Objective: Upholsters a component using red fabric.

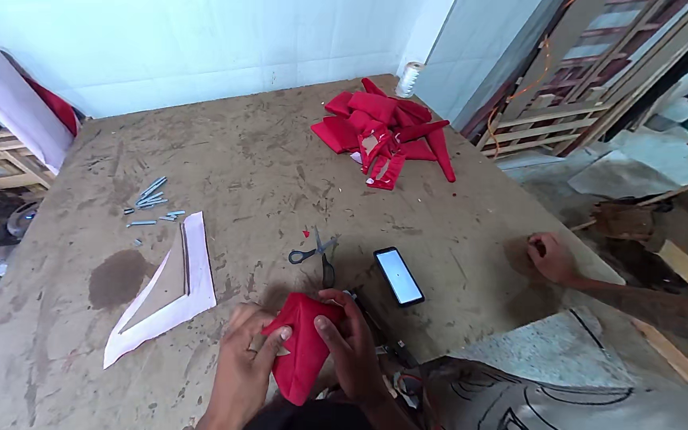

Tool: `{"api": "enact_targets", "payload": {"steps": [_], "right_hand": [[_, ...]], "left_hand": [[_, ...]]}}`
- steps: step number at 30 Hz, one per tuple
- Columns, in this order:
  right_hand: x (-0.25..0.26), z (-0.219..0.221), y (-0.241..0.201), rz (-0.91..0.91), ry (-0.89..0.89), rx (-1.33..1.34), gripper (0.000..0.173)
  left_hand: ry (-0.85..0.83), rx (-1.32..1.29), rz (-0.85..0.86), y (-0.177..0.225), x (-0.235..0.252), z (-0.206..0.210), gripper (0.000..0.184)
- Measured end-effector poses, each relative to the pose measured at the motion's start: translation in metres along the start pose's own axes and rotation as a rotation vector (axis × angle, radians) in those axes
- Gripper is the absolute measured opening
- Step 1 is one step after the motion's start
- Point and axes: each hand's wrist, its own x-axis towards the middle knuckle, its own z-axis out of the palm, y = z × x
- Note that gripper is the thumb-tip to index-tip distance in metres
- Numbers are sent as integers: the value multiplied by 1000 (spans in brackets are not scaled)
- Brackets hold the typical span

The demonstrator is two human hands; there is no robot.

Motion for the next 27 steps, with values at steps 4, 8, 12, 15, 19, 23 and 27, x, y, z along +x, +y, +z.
{"api": "enact_targets", "payload": {"steps": [4, 8, 12, 15, 19, 23, 27], "right_hand": [[2, 16, -11, -10, 89, -56, 43], [3, 23, -25, -14, 81, -69, 46], [5, 26, -32, -40, 83, -72, 52], [4, 28, -32, -26, 77, -101, 53], [1, 33, -35, -34, 56, -185, 56], [0, 33, -37, -42, 93, -216, 53], [-4, 32, -37, -21, 43, -199, 50]], "left_hand": [[100, 131, 351, 3, 10, 10, 21], [176, -204, 344, 2, 19, 19, 10], [213, -393, 50, 22, 26, 20, 31], [121, -261, 3, 21, 29, 20, 31], [173, -165, 25, 18, 25, 28, 33], [168, -30, 141, 16, 21, 26, 31], [171, -73, 86, 16, 18, 23, 27]]}}
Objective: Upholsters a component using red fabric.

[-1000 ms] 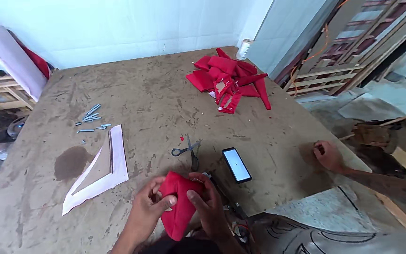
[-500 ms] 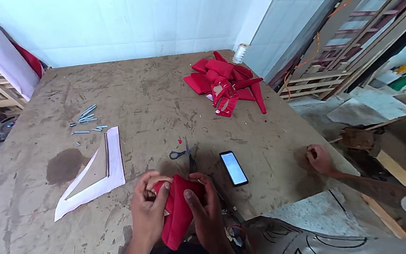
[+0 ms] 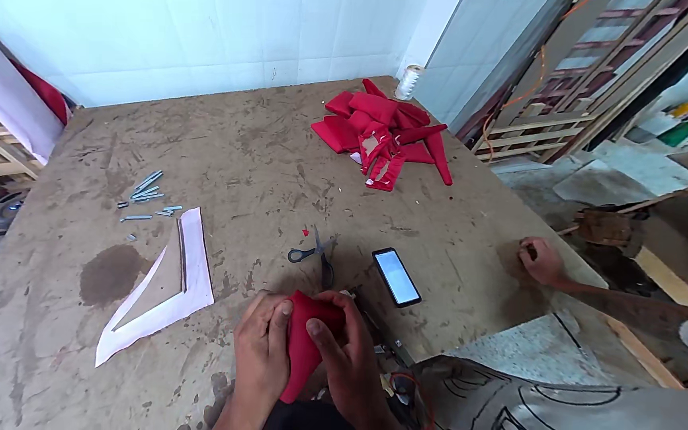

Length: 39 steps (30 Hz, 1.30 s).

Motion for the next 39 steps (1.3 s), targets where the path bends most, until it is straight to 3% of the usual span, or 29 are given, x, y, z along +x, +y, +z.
{"api": "enact_targets", "payload": {"steps": [3, 7, 12, 19, 21, 23, 28, 31, 34, 37, 39], "right_hand": [[-1, 0, -3, 17, -27, 44, 49], [-2, 4, -3, 35, 3, 154, 47], [4, 16, -2, 256, 182, 277, 51], [12, 27, 9, 339, 161, 258, 46], [10, 32, 24, 411, 118, 168, 49], [8, 38, 39, 499, 36, 167, 65], [0, 58, 82, 677, -68, 334, 77], [-3, 65, 110, 819, -28, 321, 75], [-7, 61, 135, 842, 14, 265, 68], [-15, 39, 146, 775, -15, 177, 56], [-19, 9, 149, 625, -26, -60, 46]], "left_hand": [[-8, -248, -259, 13, 4, 4, 31], [-53, -417, -445, 21, 13, 9, 45], [54, -388, -316, 3, 9, 30, 55], [110, -352, -323, -27, -3, 41, 52], [83, -255, -316, -42, -6, 45, 49], [15, -59, -306, -65, -10, 42, 47], [-143, 495, -298, -160, -30, 24, 57], [-236, 660, -176, -204, -41, 17, 60], [-240, 717, -97, -224, -48, 18, 60], [-245, 743, -26, -227, -52, 17, 58], [-254, 767, 0, -230, -49, 16, 57]]}}
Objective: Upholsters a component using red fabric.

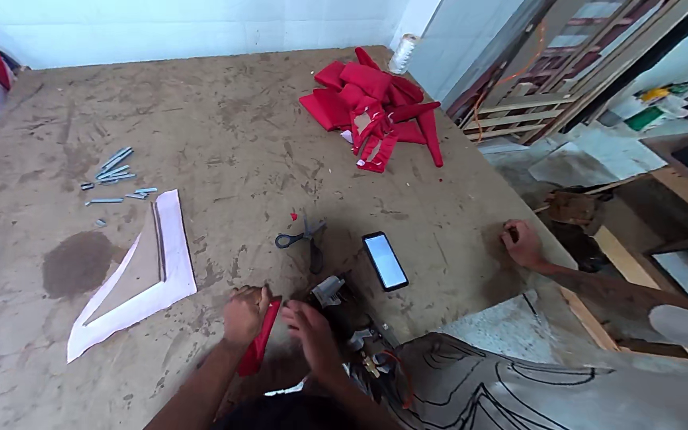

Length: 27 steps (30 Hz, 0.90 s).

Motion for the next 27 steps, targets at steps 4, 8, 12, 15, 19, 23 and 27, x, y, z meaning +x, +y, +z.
{"api": "enact_targets", "payload": {"steps": [4, 8, 12, 15, 19, 23, 27], "right_hand": [[0, -77, 10, -289, 294, -673, 50], [10, -91, 24, -175, 221, -1009, 83], [10, -85, -2, -36, 155, -1018, 84], [-8, -75, -46, 33, 91, -1011, 60], [-22, -55, -66, -17, -184, -1058, 28], [-26, -30, -69, -136, -243, -1154, 34], [-14, -15, -78, -128, -278, -1249, 31]], "left_hand": [[10, 10, 8, 1, 2, 2, 55], [-3, 33, 2, 7, 5, -2, 50], [-50, 67, 0, 11, 6, -5, 44], [-98, 53, -15, 13, 8, -13, 38], [-122, 78, -18, 13, 7, -18, 36], [-176, 67, -25, 14, 9, -19, 34], [-186, 67, -21, 11, 9, -18, 31]]}}
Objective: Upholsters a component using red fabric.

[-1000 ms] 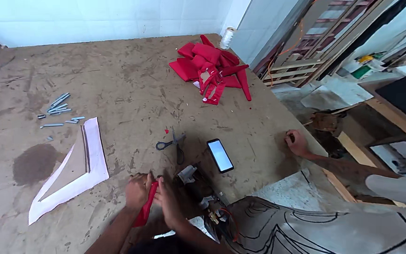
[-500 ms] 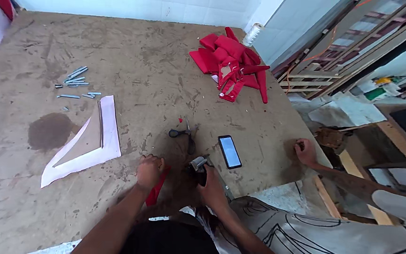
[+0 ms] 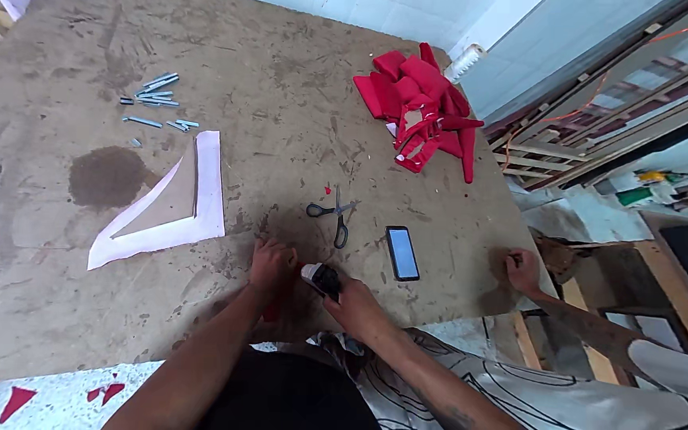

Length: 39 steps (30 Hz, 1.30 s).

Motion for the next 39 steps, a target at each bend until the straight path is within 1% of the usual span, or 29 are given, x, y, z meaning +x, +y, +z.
{"api": "enact_targets", "payload": {"steps": [4, 8, 11, 14, 16, 18, 20, 21, 22, 23, 25, 26, 27, 29, 30, 31, 32, 33, 34, 35, 36, 37, 38, 39], "right_hand": [[7, -3, -5, 15, -58, -62, 32], [3, 0, -12, 21, -98, -67, 36], [-2, 2, -17, 22, -144, -67, 37], [-7, 3, -19, -29, -171, -20, 36], [-10, 9, -20, -68, -166, 5, 36], [-15, 10, -10, -54, -152, 29, 36], [-27, 0, 8, 30, -85, 85, 38], [-32, 0, 14, 75, -24, 122, 42], [-33, 4, 16, 105, 25, 156, 48], [-31, 9, 22, 128, 80, 166, 51], [-30, 16, 50, 175, 213, 145, 53], [-32, 18, 67, 193, 271, 140, 56], [-34, 21, 78, 197, 317, 150, 61], [-29, 37, 82, 167, 358, 229, 70], [-22, 44, 79, 151, 362, 268, 73], [-19, 48, 79, 148, 371, 289, 75], [-22, 50, 82, 170, 372, 290, 75], [-25, 52, 86, 184, 385, 281, 72], [-21, 53, 80, 165, 412, 258, 65], [-14, 51, 65, 112, 432, 248, 54], [-10, 43, 49, 48, 417, 259, 41], [-7, 34, 40, -8, 366, 260, 32], [3, 26, 33, -69, 304, 244, 28], [19, 23, 21, -133, 222, 222, 27]], "left_hand": [[22, -3, -1, 1, 1, 3, 32], [37, 9, 6, 2, 3, 2, 35], [65, 6, 25, 1, 3, 4, 34], [81, 19, 23, 2, 5, 2, 33], [64, 26, 24, -1, 5, -2, 34], [-6, 8, 45, 4, 8, 0, 34], [-133, -8, 57, 17, 20, 1, 36], [-230, -15, 44, 19, 25, -6, 39], [-262, 0, 41, 12, 29, -14, 42], [-234, 9, 64, 5, 34, -19, 45], [-145, -59, 103, 11, 45, -29, 47], [-107, -132, 77, 17, 46, -37, 45], [-63, -212, 11, 16, 39, -45, 44], [51, -298, -132, -11, 1, -65, 45], [85, -314, -187, -26, -23, -77, 46], [90, -330, -225, -31, -47, -83, 49], [43, -350, -252, -24, -71, -84, 56], [-41, -355, -265, -14, -88, -82, 65], [-107, -327, -276, -10, -100, -81, 72], [-136, -277, -279, -12, -108, -79, 76], [-136, -238, -266, -12, -113, -69, 76], [-124, -221, -238, -7, -113, -55, 72], [-114, -211, -209, -1, -109, -45, 65], [-109, -200, -199, 0, -105, -44, 56]]}}
